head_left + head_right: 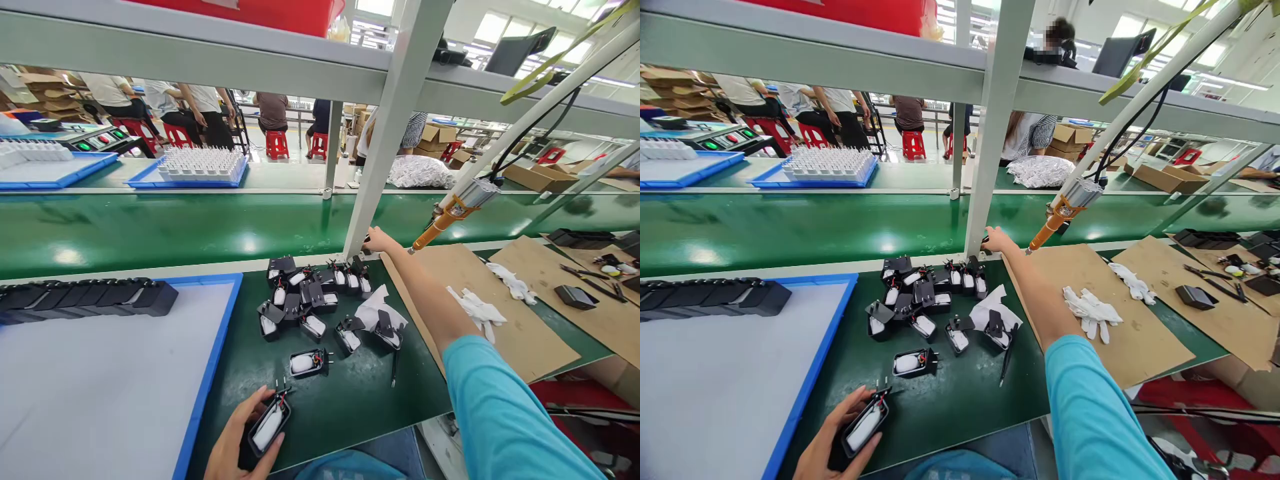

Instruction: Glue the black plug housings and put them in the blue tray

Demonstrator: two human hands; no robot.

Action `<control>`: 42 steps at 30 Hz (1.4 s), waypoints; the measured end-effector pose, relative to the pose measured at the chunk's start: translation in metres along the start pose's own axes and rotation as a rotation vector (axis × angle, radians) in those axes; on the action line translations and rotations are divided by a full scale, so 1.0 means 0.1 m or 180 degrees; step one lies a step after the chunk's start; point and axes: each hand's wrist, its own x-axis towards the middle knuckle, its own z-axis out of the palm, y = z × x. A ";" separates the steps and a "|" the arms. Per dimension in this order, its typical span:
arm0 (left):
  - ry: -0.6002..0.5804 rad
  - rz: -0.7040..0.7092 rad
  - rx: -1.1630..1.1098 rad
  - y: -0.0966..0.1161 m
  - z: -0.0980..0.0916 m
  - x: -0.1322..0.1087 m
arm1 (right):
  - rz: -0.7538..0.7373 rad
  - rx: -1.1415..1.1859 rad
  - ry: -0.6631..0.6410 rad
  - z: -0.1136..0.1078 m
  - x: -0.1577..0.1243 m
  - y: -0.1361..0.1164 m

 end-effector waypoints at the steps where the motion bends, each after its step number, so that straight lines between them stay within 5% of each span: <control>1: -0.0020 -0.0014 0.0011 0.00 -0.01 0.00 | 0.0049 0.0002 -0.0082 -0.03 -0.03 0.04; 10: -0.0046 -0.0055 0.0018 0.00 -0.02 0.01 | -0.0361 0.0524 -0.0547 -0.21 -0.52 0.05; 14: -0.0017 -0.0084 0.0040 0.01 -0.02 0.01 | -0.0356 0.1165 -0.0227 -0.29 -0.97 0.19; 18: -0.0111 -0.0026 0.0047 -0.02 -0.02 0.00 | 0.0147 0.1814 0.0353 -0.33 -1.32 0.53; 23: -0.0216 0.0256 0.0215 -0.12 -0.06 0.05 | 0.0216 0.2938 0.1455 -0.26 -1.24 0.66; 27: -0.0431 0.0584 0.0417 -0.12 -0.12 0.10 | -0.0048 0.3668 0.1678 -0.21 -1.07 0.56; 32: -0.1029 0.0233 0.0305 0.13 -0.22 0.15 | 0.0050 0.4231 0.1952 -0.17 -1.16 0.49; 37: -0.1627 0.0038 0.0129 0.30 -0.30 0.28 | 0.0053 0.4518 0.1987 -0.05 -1.67 0.54; 42: -0.1362 0.0027 -0.0021 0.30 -0.24 0.24 | -0.0065 0.5692 0.2185 0.26 -2.34 0.56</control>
